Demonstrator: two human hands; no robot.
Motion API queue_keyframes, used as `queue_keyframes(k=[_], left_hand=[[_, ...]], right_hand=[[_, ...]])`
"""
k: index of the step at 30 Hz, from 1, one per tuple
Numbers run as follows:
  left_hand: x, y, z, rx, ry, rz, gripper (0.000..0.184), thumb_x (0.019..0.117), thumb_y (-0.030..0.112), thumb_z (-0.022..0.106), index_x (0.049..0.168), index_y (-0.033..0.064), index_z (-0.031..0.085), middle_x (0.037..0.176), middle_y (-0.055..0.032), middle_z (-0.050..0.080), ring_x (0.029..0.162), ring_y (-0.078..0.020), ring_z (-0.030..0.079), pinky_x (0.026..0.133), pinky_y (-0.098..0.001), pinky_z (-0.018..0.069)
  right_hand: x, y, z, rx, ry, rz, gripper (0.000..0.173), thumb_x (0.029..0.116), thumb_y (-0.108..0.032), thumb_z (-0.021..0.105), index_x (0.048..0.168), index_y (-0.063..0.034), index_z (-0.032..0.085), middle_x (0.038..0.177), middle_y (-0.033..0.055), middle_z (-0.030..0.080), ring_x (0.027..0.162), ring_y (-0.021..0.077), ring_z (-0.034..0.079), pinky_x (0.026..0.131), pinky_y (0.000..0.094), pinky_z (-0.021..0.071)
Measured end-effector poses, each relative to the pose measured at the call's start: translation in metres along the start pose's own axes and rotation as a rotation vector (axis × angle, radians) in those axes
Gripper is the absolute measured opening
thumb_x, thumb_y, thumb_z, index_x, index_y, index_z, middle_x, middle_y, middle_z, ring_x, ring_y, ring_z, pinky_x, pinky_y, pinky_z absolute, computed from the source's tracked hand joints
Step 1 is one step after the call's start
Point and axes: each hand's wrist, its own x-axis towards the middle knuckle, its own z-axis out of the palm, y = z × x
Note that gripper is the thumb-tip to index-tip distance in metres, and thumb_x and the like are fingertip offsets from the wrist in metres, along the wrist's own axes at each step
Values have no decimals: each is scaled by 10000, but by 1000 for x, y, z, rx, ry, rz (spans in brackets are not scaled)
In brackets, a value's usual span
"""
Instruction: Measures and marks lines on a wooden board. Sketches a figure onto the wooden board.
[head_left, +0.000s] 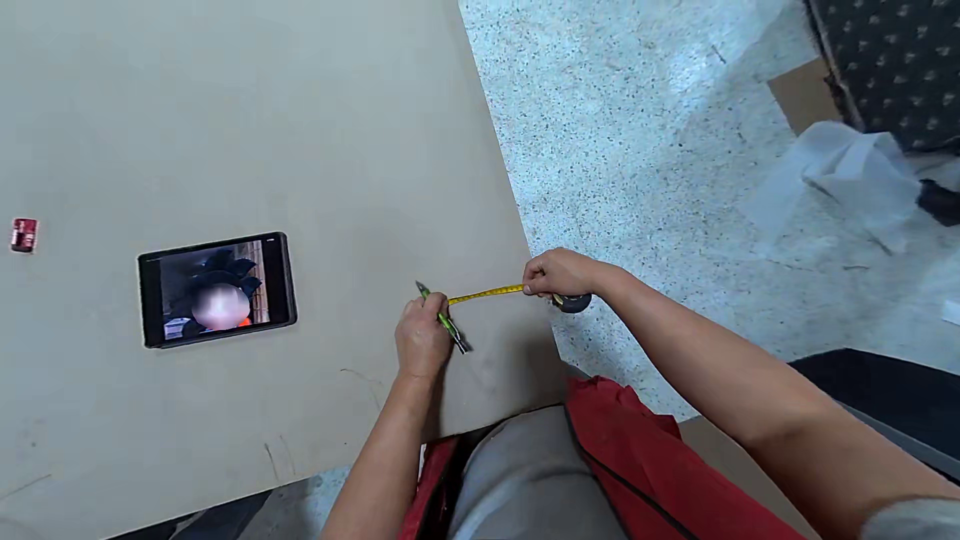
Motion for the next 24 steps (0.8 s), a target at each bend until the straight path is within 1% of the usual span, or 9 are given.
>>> queue_keyframes(k=[2, 5, 7, 10, 15, 20, 24], left_hand=[[2, -3, -1, -15, 27, -31, 190, 1048, 216, 569, 1092, 124, 730, 973, -113, 715, 975, -301, 698, 815, -505, 586], [2, -1, 2, -44, 61, -35, 193, 1051, 201, 578, 1101, 95, 732, 984, -134, 725, 991, -315, 705, 857, -518, 581], [4, -1, 3, -60, 78, -55, 199, 1055, 200, 574, 1111, 86, 727, 1011, -136, 732, 1013, -317, 706, 886, -526, 575], [7, 2, 4, -61, 102, -109, 207, 1062, 200, 562, 1120, 78, 718, 1033, -136, 737, 1019, -317, 713, 900, -530, 576], [10, 7, 2, -56, 150, -205, 212, 1067, 176, 543, 1112, 44, 703, 1016, -167, 729, 979, -341, 720, 864, -549, 583], [12, 3, -2, -48, 170, -331, 240, 1082, 199, 506, 1136, 52, 688, 992, -176, 727, 921, -349, 722, 811, -584, 576], [12, -1, -4, -32, 196, -371, 234, 1077, 202, 517, 1146, 59, 688, 1009, -174, 727, 937, -355, 721, 822, -585, 574]], right_hand=[[4, 6, -9, -60, 15, -2, 241, 1039, -366, 600, 1002, -176, 743, 771, -24, 706, 694, 123, 674, 713, 407, 574], [8, 0, -19, -135, -26, -3, 217, 1052, -302, 566, 1036, -169, 737, 795, -16, 710, 714, 134, 674, 732, 416, 566], [12, -1, -23, -129, -54, 1, 211, 1052, -288, 570, 1037, -162, 738, 794, -21, 712, 704, 119, 669, 729, 400, 566], [15, 2, -24, -85, -73, -2, 214, 1053, -299, 579, 1035, -166, 746, 775, -38, 718, 672, 93, 668, 710, 366, 572], [20, 5, -30, -60, -62, 1, 220, 1052, -324, 585, 1043, -181, 752, 787, -46, 730, 678, 87, 675, 716, 366, 577], [21, 1, -34, -35, -49, 21, 187, 1041, -301, 607, 1049, -173, 744, 780, -39, 729, 666, 89, 674, 702, 355, 579], [23, 2, -34, -31, -44, 22, 190, 1037, -310, 613, 1048, -175, 747, 775, -40, 731, 661, 87, 676, 701, 355, 580]])
